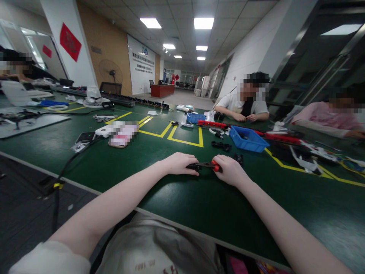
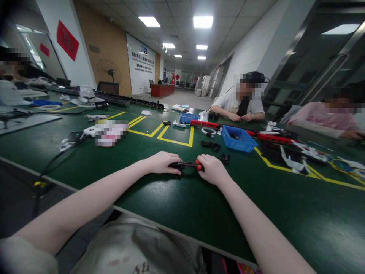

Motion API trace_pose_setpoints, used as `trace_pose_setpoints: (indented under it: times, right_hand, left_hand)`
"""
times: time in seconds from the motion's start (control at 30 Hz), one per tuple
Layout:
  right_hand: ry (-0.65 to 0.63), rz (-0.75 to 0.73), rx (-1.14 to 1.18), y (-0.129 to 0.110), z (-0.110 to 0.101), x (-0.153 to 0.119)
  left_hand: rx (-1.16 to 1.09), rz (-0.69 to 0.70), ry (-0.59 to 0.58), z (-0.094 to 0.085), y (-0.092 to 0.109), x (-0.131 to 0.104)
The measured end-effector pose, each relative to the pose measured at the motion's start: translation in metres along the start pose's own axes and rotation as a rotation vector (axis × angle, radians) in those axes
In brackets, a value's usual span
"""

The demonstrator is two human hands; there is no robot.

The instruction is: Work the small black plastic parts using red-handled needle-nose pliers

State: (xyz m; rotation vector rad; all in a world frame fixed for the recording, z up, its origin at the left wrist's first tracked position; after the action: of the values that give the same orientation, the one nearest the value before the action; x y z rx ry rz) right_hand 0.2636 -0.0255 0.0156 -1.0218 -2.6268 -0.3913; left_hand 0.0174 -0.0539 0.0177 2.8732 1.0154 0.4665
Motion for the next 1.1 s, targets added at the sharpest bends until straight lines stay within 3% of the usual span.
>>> trace_pose_setpoints:
  times: [1.1]
  right_hand:
    - [-0.007,0.009,0.009,-0.0016,-0.0027,0.0005]
  left_hand:
    - [-0.109,-0.014,0.033,0.0006,-0.0036,-0.0027]
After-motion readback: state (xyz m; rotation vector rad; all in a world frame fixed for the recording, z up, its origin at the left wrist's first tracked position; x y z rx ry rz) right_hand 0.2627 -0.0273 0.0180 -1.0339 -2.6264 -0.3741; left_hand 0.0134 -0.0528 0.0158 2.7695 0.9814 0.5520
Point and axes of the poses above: each hand's wrist, its own x-axis towards the middle knuckle, its own z-axis out of the palm, y = z × x, the point moved 1 cm from there along x, towards the middle knuckle, and after that the axes turned 1 degree about z, right-handed, at the moved point
